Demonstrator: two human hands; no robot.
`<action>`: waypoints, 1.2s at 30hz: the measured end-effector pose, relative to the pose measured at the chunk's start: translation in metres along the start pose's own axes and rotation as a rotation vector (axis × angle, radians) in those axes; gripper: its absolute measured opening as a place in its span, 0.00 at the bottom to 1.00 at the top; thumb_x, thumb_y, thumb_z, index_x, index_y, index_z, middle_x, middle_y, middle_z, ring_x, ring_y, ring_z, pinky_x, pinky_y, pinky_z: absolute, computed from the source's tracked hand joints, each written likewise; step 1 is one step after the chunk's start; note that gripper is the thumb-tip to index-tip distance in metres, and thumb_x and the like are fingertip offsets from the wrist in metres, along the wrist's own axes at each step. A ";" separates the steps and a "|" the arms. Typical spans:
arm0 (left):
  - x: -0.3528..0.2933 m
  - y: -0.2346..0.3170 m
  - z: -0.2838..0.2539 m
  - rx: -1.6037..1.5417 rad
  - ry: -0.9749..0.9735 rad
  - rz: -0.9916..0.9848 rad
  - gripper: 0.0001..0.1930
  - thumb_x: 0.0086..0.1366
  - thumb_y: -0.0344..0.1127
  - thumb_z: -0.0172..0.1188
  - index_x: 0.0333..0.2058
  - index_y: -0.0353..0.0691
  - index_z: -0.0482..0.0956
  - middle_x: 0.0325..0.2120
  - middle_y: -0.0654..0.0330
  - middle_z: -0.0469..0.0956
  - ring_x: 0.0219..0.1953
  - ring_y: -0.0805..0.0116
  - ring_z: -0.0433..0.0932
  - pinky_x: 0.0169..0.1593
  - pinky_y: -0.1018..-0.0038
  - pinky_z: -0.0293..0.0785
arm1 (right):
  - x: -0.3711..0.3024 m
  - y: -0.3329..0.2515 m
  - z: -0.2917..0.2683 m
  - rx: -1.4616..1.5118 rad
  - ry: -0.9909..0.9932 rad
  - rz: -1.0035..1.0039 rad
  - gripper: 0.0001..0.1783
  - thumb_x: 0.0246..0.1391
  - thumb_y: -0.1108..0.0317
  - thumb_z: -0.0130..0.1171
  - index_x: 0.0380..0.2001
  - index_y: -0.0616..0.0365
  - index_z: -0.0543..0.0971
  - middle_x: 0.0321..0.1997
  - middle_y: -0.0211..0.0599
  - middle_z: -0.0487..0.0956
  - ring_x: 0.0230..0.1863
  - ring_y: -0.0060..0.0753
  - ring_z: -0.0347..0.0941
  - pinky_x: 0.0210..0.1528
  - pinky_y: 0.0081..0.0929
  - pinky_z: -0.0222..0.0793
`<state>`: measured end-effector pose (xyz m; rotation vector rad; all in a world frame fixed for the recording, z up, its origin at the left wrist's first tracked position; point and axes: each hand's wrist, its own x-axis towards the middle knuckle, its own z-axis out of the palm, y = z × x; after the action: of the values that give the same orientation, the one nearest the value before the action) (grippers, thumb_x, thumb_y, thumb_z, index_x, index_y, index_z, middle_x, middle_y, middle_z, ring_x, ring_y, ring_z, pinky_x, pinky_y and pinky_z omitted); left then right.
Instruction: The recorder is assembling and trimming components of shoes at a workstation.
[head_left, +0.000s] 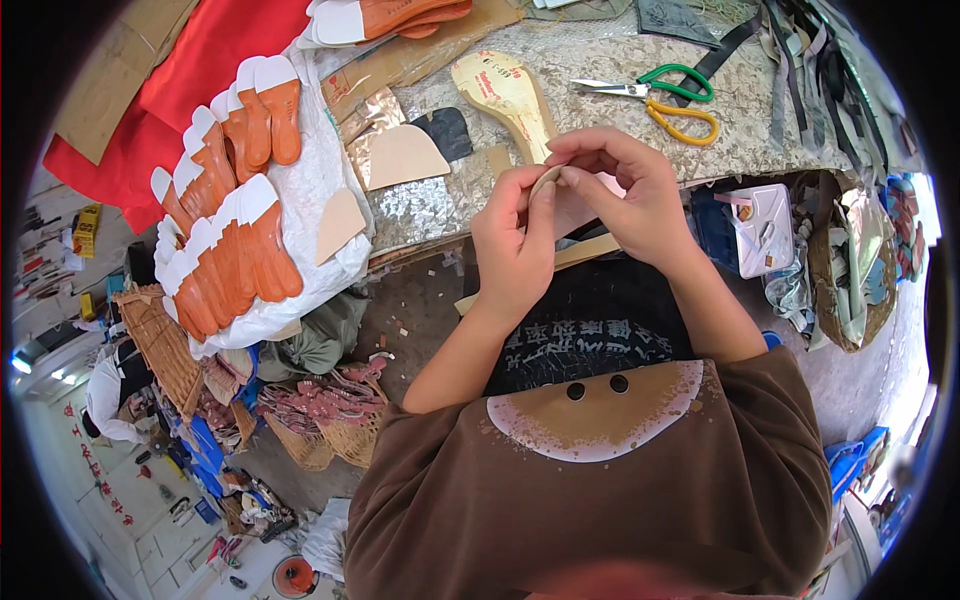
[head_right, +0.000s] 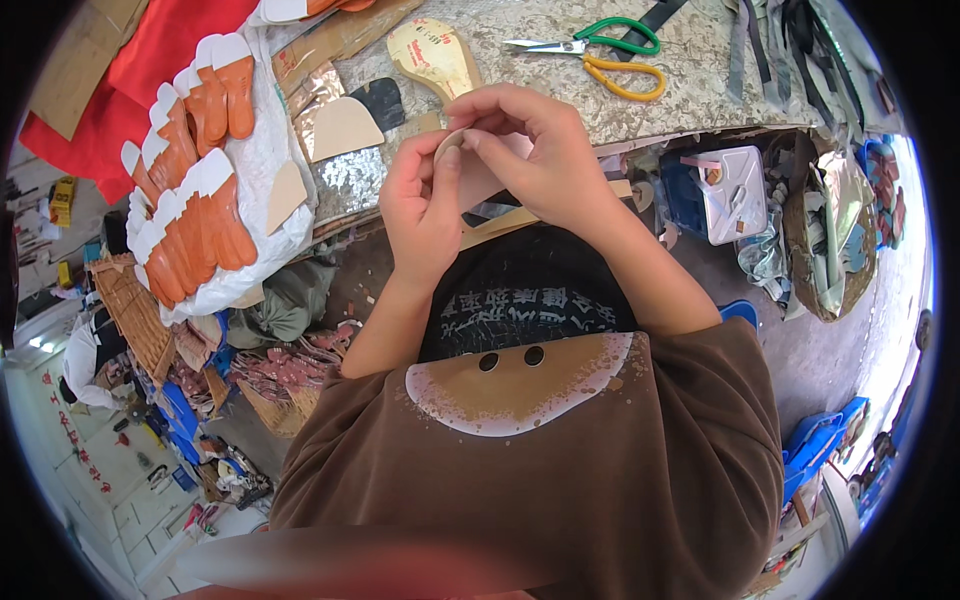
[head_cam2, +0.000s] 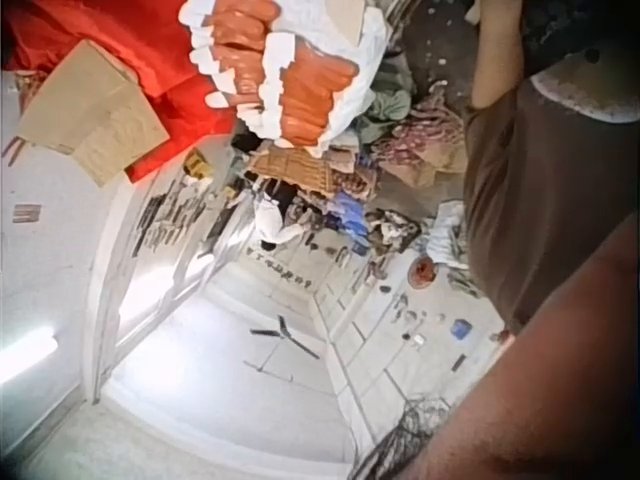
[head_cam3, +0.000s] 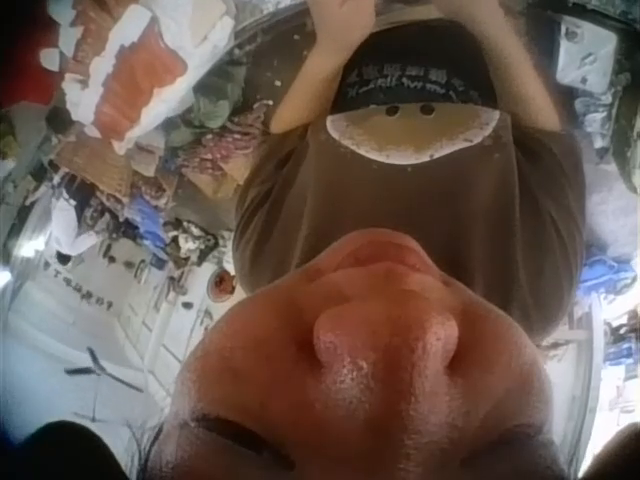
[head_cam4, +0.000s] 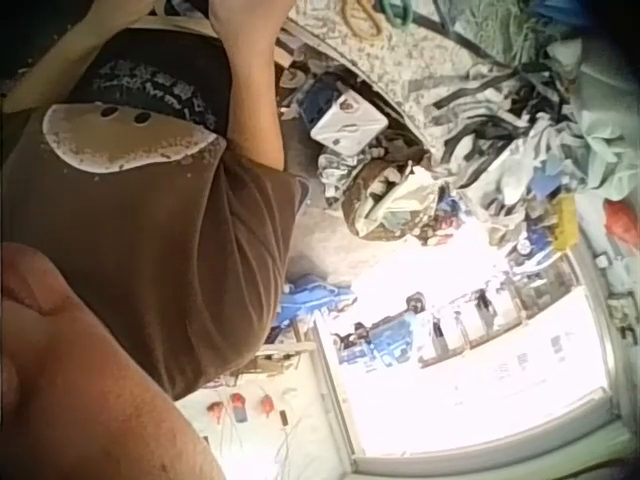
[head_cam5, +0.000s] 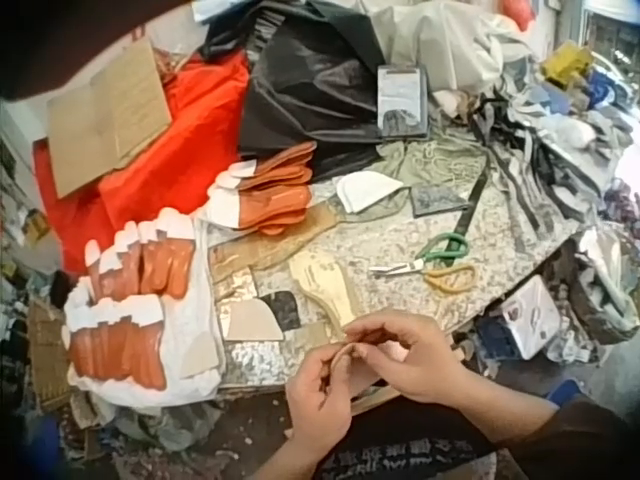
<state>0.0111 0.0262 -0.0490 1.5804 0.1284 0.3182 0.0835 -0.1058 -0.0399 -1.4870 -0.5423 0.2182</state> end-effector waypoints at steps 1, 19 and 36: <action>0.000 -0.001 0.001 0.001 0.002 -0.001 0.07 0.68 0.27 0.51 0.42 0.30 0.73 0.31 0.60 0.80 0.33 0.82 0.75 0.37 0.83 0.70 | 0.000 -0.001 0.000 0.056 0.004 0.014 0.13 0.52 0.77 0.58 0.43 0.63 0.77 0.38 0.35 0.80 0.42 0.24 0.76 0.47 0.22 0.70; 0.001 -0.005 0.000 0.361 0.151 0.332 0.11 0.65 0.23 0.53 0.45 0.30 0.76 0.31 0.51 0.81 0.30 0.70 0.79 0.35 0.79 0.73 | -0.009 0.001 0.000 0.108 -0.010 0.104 0.07 0.54 0.72 0.61 0.33 0.65 0.77 0.34 0.27 0.76 0.35 0.17 0.71 0.38 0.18 0.68; 0.003 -0.017 -0.006 0.745 0.107 0.759 0.17 0.58 0.17 0.55 0.47 0.28 0.77 0.40 0.43 0.80 0.41 0.51 0.82 0.43 0.68 0.78 | -0.011 -0.003 -0.009 0.350 -0.113 0.396 0.09 0.55 0.71 0.61 0.37 0.66 0.80 0.30 0.31 0.80 0.33 0.18 0.75 0.39 0.17 0.72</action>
<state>0.0137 0.0338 -0.0652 2.3138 -0.3216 1.0348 0.0774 -0.1193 -0.0391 -1.2305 -0.2749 0.6767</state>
